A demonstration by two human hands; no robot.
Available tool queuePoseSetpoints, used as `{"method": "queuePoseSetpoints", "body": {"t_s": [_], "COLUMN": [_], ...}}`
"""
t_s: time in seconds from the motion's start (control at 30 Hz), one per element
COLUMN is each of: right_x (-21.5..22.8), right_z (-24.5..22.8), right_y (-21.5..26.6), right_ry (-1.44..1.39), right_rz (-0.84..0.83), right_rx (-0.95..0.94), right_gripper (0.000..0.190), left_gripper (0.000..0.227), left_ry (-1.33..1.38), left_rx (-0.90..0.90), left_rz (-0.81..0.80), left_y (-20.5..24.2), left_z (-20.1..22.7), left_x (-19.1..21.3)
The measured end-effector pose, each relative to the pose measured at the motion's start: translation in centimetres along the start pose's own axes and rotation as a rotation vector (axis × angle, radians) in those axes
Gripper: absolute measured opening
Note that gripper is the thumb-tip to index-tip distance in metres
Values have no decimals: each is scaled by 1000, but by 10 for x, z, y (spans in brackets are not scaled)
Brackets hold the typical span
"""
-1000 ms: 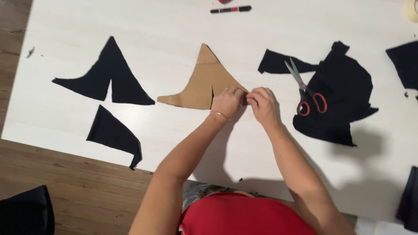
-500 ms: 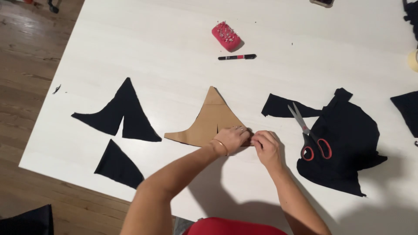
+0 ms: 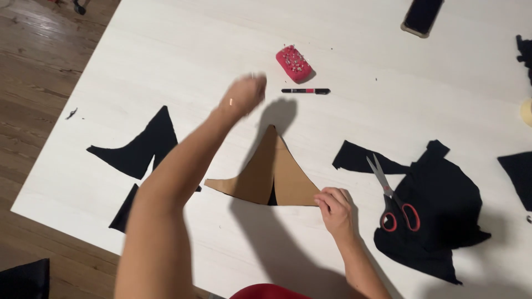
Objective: The person cuts black fabric using scissors, following a cardboard pattern pinned to the material on a white table. They trim the fabric along the pattern edges, remove pins, and separate the cut pieces from the remaining fabric.
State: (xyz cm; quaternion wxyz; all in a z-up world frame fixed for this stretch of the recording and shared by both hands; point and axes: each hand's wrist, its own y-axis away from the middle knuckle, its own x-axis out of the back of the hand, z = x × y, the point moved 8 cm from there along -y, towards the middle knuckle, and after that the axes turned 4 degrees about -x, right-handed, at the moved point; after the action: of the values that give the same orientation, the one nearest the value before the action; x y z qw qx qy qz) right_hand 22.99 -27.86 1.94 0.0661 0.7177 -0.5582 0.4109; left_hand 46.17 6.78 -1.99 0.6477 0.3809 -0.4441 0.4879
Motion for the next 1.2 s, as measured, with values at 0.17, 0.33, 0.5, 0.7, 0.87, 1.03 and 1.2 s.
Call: {"method": "queuePoseSetpoints", "body": {"t_s": [0.17, 0.33, 0.5, 0.7, 0.87, 1.03, 1.2], "right_x": [11, 5, 2, 2, 9, -10, -27], "right_z": [-26, -19, -14, -16, -26, -23, -23], "right_y": [-18, -21, -19, -19, -18, -8, -12], "right_ry": [110, 67, 21, -9, 110, 315, 329], "right_rz": [-10, -12, -1, -45, -29, -37, -153], "right_rx": [18, 22, 22, 19, 15, 3, -107], "right_gripper": [10, 10, 6, 11, 8, 78, 84], "left_gripper": [16, 8, 20, 44, 49, 36, 68], "left_ry": [-145, -363, -471, -276, 329, 328, 290], "left_rx": [-21, -137, -255, -105, 127, 102, 351], "left_rz": [183, -37, -44, -115, 441, 447, 430], "left_y": [-86, -108, -135, -130, 16, 240, 331], "left_z": [-10, 42, 45, 27, 13, 32, 32], "left_x": [73, 86, 37, 17, 85, 25, -54]}}
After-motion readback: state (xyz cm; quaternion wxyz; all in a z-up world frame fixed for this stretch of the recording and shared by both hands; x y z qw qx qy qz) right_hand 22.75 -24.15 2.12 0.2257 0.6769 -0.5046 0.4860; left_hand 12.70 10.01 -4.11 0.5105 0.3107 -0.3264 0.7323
